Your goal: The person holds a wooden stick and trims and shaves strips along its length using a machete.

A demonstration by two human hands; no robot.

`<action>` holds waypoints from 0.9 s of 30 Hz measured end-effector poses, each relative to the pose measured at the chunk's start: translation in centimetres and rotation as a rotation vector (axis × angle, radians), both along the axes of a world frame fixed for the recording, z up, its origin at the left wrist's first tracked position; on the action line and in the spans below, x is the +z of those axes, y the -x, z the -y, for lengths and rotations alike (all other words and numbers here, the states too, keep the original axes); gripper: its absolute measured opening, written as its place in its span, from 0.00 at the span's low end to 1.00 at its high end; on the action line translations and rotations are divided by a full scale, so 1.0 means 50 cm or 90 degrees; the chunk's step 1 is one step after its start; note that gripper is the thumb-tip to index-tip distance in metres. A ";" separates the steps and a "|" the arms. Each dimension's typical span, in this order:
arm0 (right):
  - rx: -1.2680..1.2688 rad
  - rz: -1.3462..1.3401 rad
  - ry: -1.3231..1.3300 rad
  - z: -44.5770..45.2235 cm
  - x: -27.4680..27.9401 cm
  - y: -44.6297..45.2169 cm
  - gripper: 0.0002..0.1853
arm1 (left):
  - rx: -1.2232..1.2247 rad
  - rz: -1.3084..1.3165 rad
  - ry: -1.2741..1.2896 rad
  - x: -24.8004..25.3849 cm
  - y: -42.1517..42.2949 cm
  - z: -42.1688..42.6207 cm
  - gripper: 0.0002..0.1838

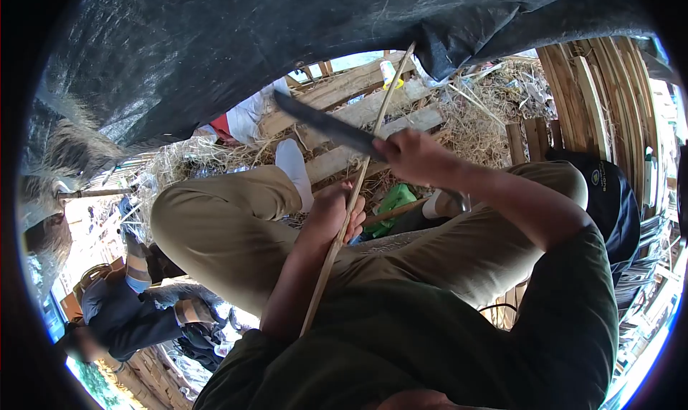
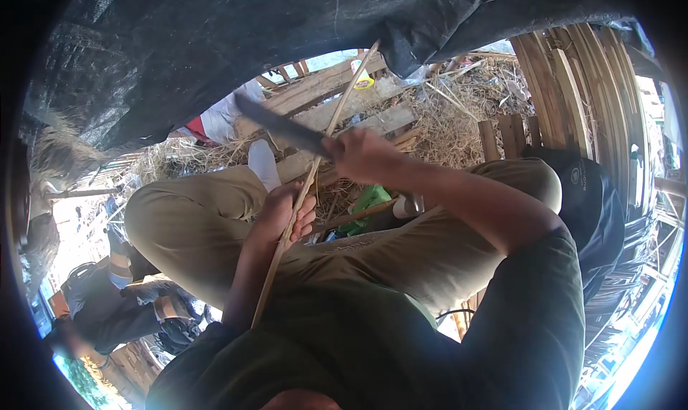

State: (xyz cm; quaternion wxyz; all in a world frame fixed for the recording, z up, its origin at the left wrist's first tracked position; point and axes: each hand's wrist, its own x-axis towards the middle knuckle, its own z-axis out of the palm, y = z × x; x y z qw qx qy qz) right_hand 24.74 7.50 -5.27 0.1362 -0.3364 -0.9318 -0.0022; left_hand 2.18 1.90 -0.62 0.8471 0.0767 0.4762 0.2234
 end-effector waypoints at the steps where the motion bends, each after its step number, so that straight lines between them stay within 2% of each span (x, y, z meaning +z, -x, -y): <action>1: -0.012 0.059 0.001 -0.022 -0.001 -0.016 0.20 | 0.001 -0.003 0.003 -0.002 -0.001 -0.005 0.11; 2: -0.024 0.118 0.001 -0.034 -0.003 -0.024 0.20 | -0.004 -0.010 -0.002 0.001 -0.001 -0.003 0.12; 3: -0.085 0.088 0.075 -0.031 0.005 -0.015 0.19 | -0.010 -0.017 -0.010 0.004 -0.002 -0.001 0.12; 5: -0.067 0.077 0.204 0.016 0.015 0.018 0.14 | -0.016 -0.019 -0.023 0.005 -0.002 -0.001 0.13; 7: -0.347 -0.189 0.697 0.049 0.103 0.076 0.16 | -0.021 -0.014 -0.025 0.009 -0.004 0.005 0.13; 10: -0.271 -0.226 0.728 0.038 0.117 0.052 0.21 | -0.004 -0.021 -0.039 0.012 -0.011 0.009 0.15; 11: -0.262 -0.217 0.754 0.030 0.118 0.050 0.25 | -0.028 -0.021 -0.044 0.004 -0.009 0.006 0.15; 14: -0.335 -0.153 0.849 0.018 0.188 0.067 0.32 | -0.057 -0.023 -0.061 -0.008 -0.003 0.002 0.17; 17: -0.380 -0.204 0.882 0.029 0.130 0.065 0.32 | -0.026 -0.029 -0.060 0.019 -0.020 0.004 0.19; 20: -0.469 -0.243 1.043 0.024 0.163 0.068 0.32 | -0.028 -0.023 -0.036 0.016 -0.022 -0.002 0.20; 23: -0.469 -0.299 1.227 0.041 0.180 0.069 0.32 | -0.039 0.004 -0.034 -0.017 -0.016 -0.004 0.17; 27: -0.252 -0.398 1.263 0.071 0.232 0.052 0.33 | -0.011 0.040 -0.041 -0.030 -0.014 -0.002 0.14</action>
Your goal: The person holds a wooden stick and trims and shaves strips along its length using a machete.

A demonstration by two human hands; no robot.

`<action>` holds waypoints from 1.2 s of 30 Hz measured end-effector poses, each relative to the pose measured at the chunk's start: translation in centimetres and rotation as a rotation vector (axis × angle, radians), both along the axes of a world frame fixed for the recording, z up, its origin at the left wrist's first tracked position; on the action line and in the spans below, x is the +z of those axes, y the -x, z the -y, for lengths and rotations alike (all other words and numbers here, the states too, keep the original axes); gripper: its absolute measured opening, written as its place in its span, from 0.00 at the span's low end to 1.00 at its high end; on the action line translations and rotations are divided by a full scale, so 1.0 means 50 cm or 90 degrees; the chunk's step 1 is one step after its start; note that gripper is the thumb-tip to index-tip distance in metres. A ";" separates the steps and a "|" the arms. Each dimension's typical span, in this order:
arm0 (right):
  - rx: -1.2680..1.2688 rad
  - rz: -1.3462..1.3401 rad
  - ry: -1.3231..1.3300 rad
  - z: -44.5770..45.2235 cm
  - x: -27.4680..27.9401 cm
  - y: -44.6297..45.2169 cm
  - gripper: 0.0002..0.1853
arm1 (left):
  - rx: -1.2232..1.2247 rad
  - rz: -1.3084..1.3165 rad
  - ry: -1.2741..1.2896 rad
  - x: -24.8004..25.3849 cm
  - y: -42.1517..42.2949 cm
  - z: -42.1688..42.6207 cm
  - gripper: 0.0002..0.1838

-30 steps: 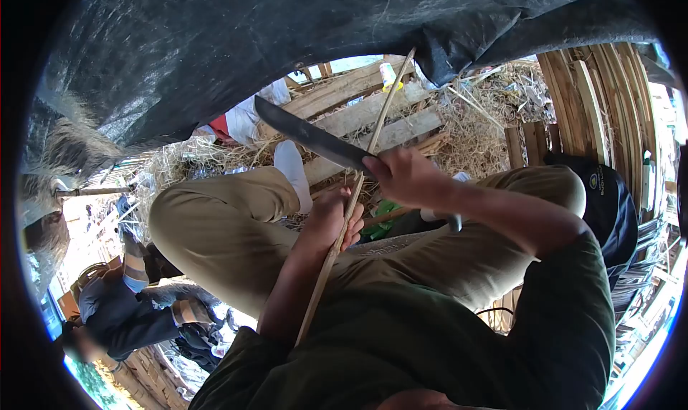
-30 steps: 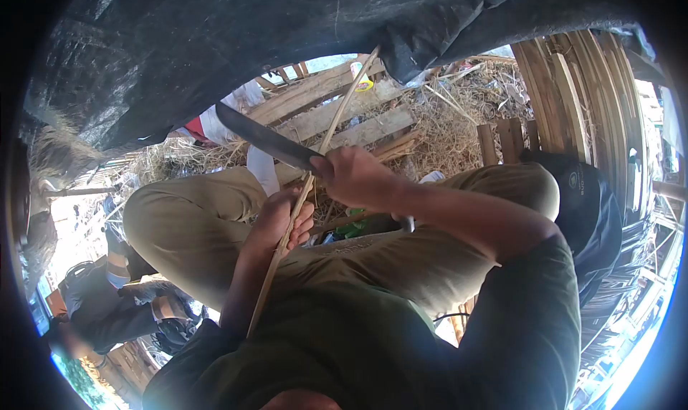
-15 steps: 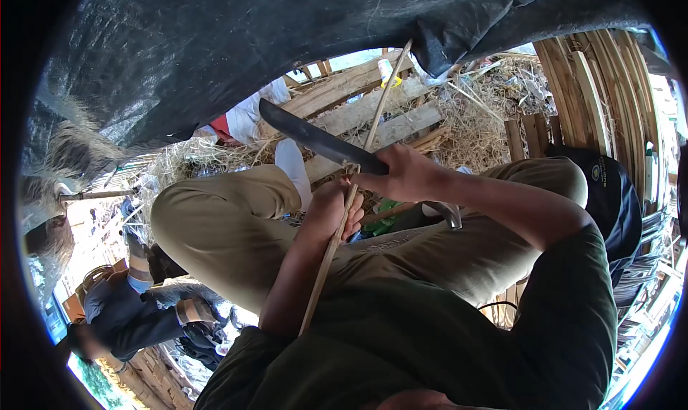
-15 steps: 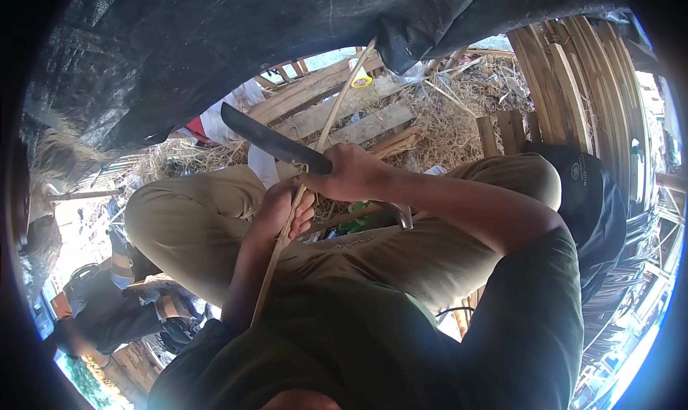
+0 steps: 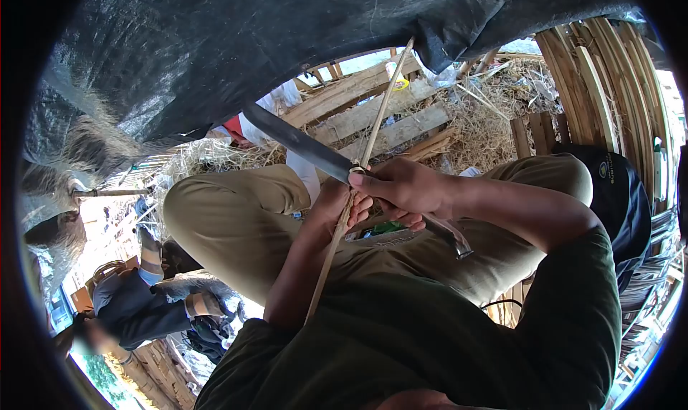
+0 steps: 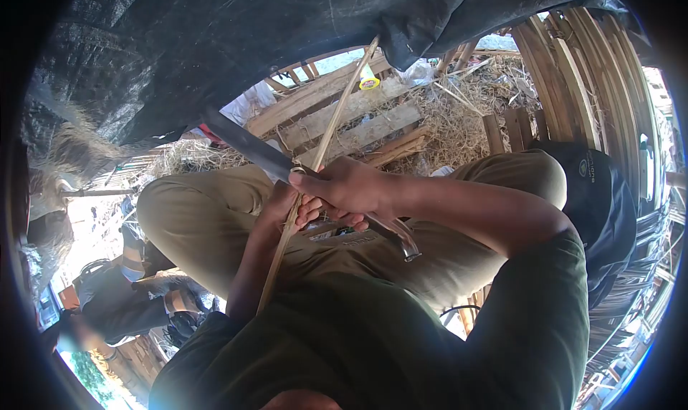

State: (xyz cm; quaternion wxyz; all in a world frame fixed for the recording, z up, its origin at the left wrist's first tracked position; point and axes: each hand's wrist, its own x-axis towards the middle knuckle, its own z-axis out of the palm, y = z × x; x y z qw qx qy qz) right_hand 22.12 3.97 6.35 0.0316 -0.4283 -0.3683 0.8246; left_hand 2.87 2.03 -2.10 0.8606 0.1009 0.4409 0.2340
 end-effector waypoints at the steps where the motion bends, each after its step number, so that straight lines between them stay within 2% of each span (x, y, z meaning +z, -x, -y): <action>1: -0.009 -0.015 0.010 0.002 0.012 -0.007 0.34 | 0.020 0.020 0.007 0.001 -0.002 0.000 0.14; 3: -0.028 -0.046 0.030 0.006 0.029 -0.019 0.37 | 0.041 0.022 0.028 0.015 -0.009 -0.004 0.15; 7: -0.100 -0.065 0.116 0.038 0.043 -0.031 0.33 | 0.012 0.018 0.015 0.020 -0.015 -0.009 0.18; 10: -0.130 -0.078 0.150 0.054 0.044 -0.036 0.32 | 0.018 0.025 0.034 0.020 -0.022 -0.012 0.16; 14: -0.178 -0.095 0.147 0.055 0.033 -0.041 0.32 | 0.007 0.077 0.003 -0.001 -0.016 -0.010 0.13; 15: -0.197 -0.098 0.138 0.054 0.025 -0.041 0.31 | 0.006 0.090 -0.007 -0.006 -0.015 -0.008 0.15; 16: -0.208 -0.051 0.087 0.049 0.020 -0.040 0.31 | 0.005 0.106 -0.018 -0.009 -0.016 -0.009 0.19; 18: -0.231 0.041 -0.013 0.035 0.010 -0.037 0.30 | 0.006 0.115 -0.017 -0.009 -0.013 -0.004 0.19; 21: -0.232 0.064 -0.097 0.028 -0.006 -0.036 0.27 | 0.020 0.147 -0.064 -0.021 -0.008 0.000 0.17; 25: -0.103 0.035 -0.192 0.026 -0.003 -0.042 0.23 | 0.073 0.107 -0.093 -0.063 -0.003 0.008 0.14; 28: -0.009 0.071 -0.312 0.028 -0.021 -0.042 0.25 | 0.095 0.229 -0.118 -0.099 -0.004 0.008 0.12; 31: 0.013 0.082 -0.404 0.041 -0.043 -0.033 0.30 | -0.005 0.313 -0.131 -0.089 0.011 0.000 0.10; 32: 0.007 0.065 -0.447 0.048 -0.086 -0.029 0.32 | 0.017 0.303 -0.103 -0.077 0.008 0.002 0.11; 34: 0.049 0.092 -0.508 0.051 -0.087 -0.021 0.34 | 0.061 0.281 -0.048 -0.052 0.000 0.003 0.15; 36: 0.032 0.117 -0.466 0.053 -0.072 -0.013 0.32 | 0.050 0.345 -0.102 -0.070 0.006 -0.003 0.19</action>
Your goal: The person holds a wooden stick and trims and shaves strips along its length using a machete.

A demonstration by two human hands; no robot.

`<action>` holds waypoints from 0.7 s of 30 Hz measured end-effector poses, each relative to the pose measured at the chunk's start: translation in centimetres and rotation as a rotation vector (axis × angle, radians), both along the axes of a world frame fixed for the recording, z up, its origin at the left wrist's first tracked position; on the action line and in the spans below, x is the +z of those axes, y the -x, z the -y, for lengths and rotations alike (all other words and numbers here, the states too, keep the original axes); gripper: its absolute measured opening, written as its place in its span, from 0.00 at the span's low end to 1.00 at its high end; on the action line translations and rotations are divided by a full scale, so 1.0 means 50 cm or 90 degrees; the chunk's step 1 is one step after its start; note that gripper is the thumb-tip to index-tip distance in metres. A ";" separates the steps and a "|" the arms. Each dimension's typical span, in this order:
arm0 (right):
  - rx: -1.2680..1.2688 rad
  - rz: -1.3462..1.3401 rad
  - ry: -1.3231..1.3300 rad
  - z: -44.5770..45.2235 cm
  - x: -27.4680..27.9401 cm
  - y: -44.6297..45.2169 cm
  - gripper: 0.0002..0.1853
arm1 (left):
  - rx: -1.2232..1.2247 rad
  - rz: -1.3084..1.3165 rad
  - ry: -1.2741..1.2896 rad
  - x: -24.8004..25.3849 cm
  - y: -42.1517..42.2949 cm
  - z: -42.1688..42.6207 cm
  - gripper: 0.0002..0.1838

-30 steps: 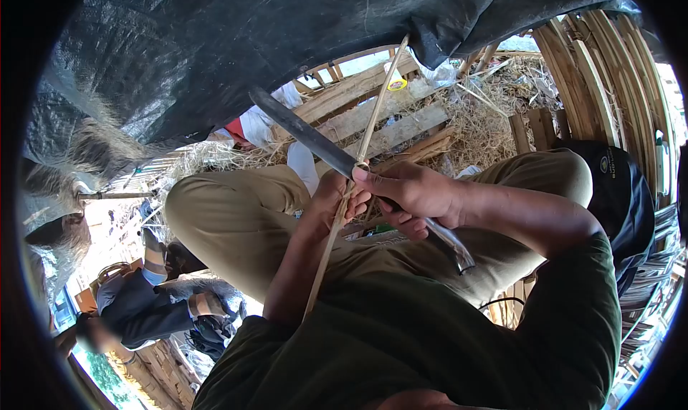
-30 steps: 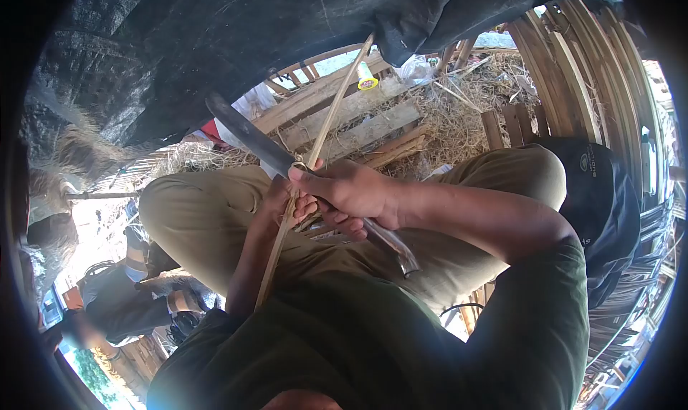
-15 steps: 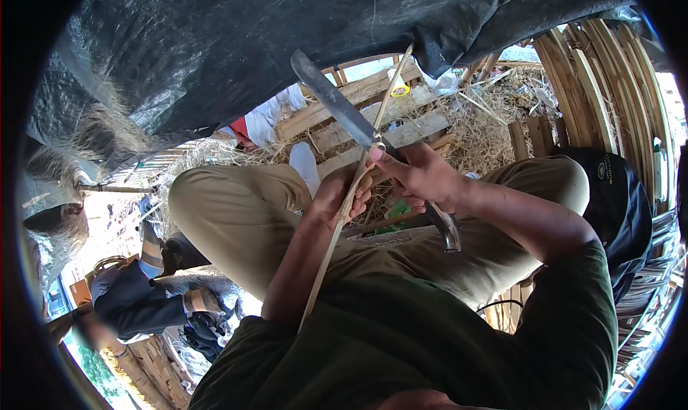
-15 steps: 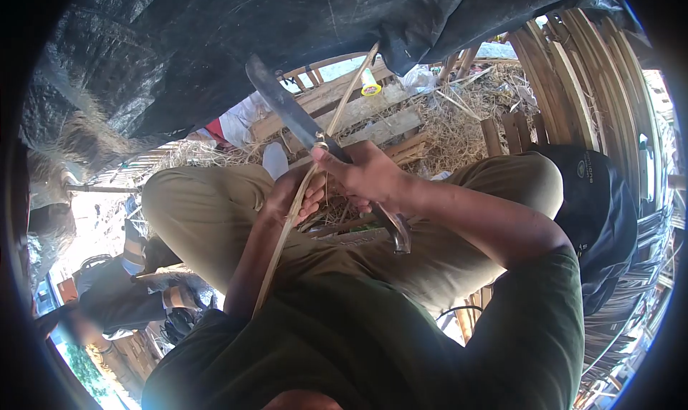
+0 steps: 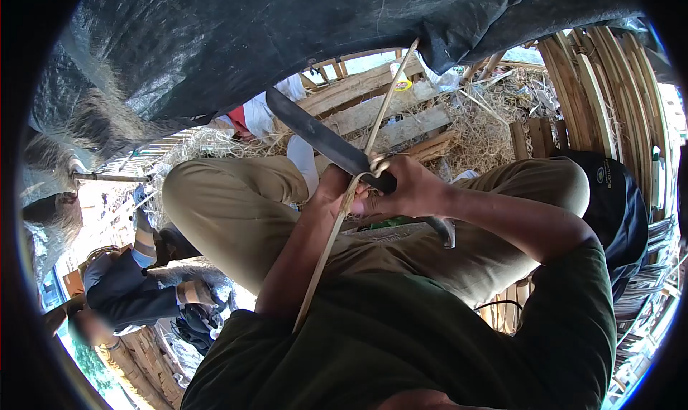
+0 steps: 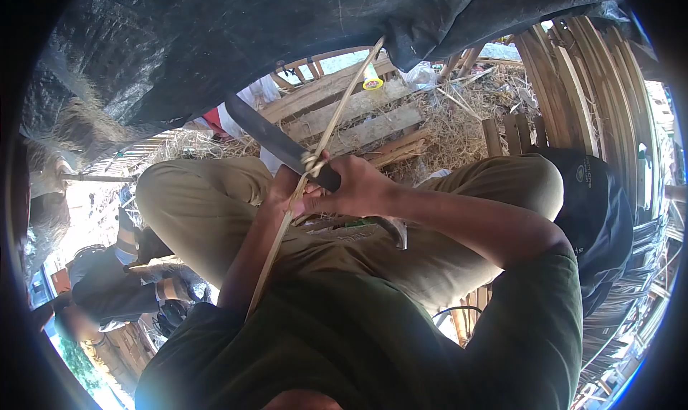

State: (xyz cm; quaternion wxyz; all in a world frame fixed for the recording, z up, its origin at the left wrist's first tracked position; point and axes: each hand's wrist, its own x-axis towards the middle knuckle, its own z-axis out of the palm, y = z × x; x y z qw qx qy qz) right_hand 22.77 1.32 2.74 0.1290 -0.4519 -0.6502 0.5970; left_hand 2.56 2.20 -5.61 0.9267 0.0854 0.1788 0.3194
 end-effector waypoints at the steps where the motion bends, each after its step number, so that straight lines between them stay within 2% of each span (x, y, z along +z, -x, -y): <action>1: -0.014 0.010 0.020 0.001 0.009 0.006 0.31 | -0.001 0.031 -0.029 -0.015 0.005 -0.001 0.22; 3: -0.016 0.022 0.067 0.001 0.026 0.018 0.31 | 0.067 -0.082 -0.124 -0.075 0.022 0.015 0.25; 5: -0.036 0.022 0.085 0.004 0.022 0.032 0.33 | 0.098 -0.066 -0.144 -0.092 0.025 0.020 0.28; 6: -0.055 0.016 0.081 0.007 0.013 0.040 0.32 | 0.094 0.007 -0.116 -0.082 0.018 0.019 0.29; 8: -0.075 0.000 0.094 0.009 0.003 0.045 0.32 | 0.094 0.007 -0.085 -0.060 0.005 0.020 0.29; 9: -0.075 -0.010 0.111 0.009 0.006 0.045 0.32 | 0.099 -0.067 -0.084 -0.033 -0.006 0.019 0.26; 12: -0.064 -0.018 0.198 0.004 0.029 0.042 0.32 | 0.094 -0.241 -0.089 -0.045 -0.009 0.019 0.23; 14: -0.063 -0.022 0.280 -0.001 0.040 0.041 0.31 | 0.082 -0.268 -0.120 -0.068 -0.004 0.020 0.22; 16: -0.072 -0.034 0.378 -0.003 0.043 0.042 0.28 | 0.063 -0.226 -0.138 -0.072 0.002 0.016 0.21; 19: -0.047 -0.060 0.467 -0.010 0.041 0.035 0.29 | 0.021 -0.177 -0.040 -0.084 0.020 0.005 0.24; 21: -0.057 -0.077 0.477 -0.006 0.038 0.034 0.30 | 0.049 -0.172 -0.060 -0.080 0.019 0.012 0.21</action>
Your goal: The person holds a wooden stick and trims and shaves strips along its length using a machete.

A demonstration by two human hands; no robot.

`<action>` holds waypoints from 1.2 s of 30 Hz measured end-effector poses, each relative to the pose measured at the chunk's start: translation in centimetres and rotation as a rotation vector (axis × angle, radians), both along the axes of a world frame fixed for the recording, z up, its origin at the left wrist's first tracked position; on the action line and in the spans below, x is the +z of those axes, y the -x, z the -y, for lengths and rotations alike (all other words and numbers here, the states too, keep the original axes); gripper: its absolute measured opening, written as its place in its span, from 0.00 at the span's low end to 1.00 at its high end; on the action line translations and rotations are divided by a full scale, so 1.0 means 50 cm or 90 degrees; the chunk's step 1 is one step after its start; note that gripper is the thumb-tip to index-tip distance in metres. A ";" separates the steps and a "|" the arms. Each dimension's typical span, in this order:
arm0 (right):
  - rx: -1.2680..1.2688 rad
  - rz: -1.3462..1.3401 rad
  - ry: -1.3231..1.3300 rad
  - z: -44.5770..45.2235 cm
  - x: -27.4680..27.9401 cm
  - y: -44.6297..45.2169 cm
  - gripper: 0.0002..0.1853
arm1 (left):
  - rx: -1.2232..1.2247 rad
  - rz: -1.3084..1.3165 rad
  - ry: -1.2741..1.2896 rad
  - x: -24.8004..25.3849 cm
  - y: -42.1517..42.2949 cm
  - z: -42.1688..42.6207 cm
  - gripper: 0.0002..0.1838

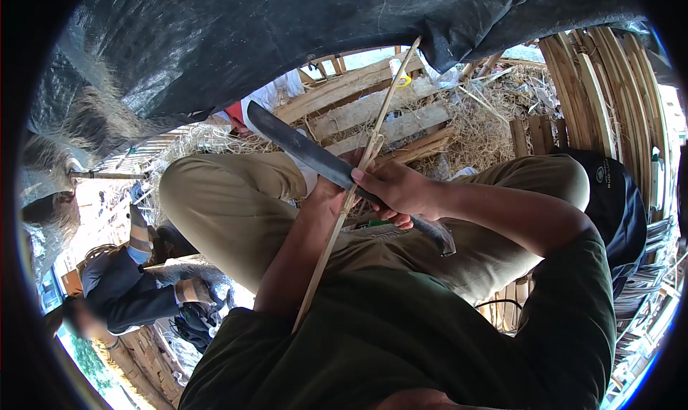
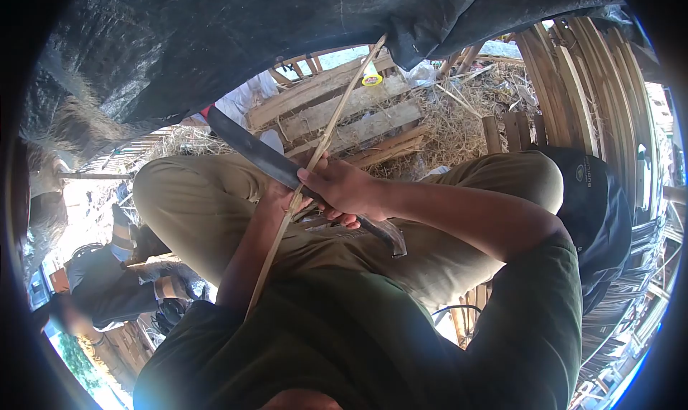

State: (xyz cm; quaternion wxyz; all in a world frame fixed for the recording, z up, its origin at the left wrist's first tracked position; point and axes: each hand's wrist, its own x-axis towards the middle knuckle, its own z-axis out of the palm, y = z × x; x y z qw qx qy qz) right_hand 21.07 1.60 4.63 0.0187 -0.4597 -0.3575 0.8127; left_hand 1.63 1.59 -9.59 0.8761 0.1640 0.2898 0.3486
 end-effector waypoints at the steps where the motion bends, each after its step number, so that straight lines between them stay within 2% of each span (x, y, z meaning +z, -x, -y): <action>1: -0.008 -0.006 0.006 0.002 -0.002 0.000 0.30 | 0.012 0.002 -0.012 0.009 -0.003 0.003 0.20; 4: 0.000 -0.051 0.057 0.002 -0.015 -0.005 0.31 | 0.036 -0.046 0.007 0.034 -0.013 0.003 0.17; 7: -0.013 -0.111 0.128 0.004 -0.025 -0.009 0.32 | 0.008 0.010 0.045 0.025 -0.011 -0.005 0.15; 13: -0.041 -0.141 0.181 0.013 -0.038 -0.008 0.33 | -0.024 -0.003 0.026 0.032 -0.011 -0.007 0.15; 16: -0.056 -0.326 0.394 0.018 -0.061 -0.023 0.33 | -0.061 -0.028 0.054 0.090 -0.024 -0.014 0.15; 19: -0.026 -0.319 0.285 0.025 -0.030 -0.019 0.34 | -0.028 0.058 0.147 0.069 -0.016 -0.024 0.13; 21: -0.026 -0.278 0.193 0.004 -0.014 -0.029 0.34 | 0.008 0.020 0.102 0.051 -0.021 -0.008 0.13; 23: -0.050 -0.234 0.069 -0.027 -0.003 -0.045 0.34 | 0.001 0.013 0.142 0.018 -0.011 -0.011 0.13; 26: -0.138 -0.040 -0.125 -0.078 0.013 -0.075 0.31 | -0.049 0.208 0.112 0.051 -0.022 -0.027 0.13; 32: -0.261 0.262 -0.433 -0.175 -0.056 -0.165 0.24 | -0.042 0.119 0.130 0.091 -0.025 -0.020 0.09; 35: -0.144 0.412 -0.999 -0.206 -0.081 -0.223 0.24 | -0.065 0.110 0.121 0.096 -0.018 -0.022 0.09; 36: -0.112 0.442 -0.949 -0.207 -0.068 -0.228 0.25 | -0.073 0.107 0.116 0.099 -0.016 -0.021 0.09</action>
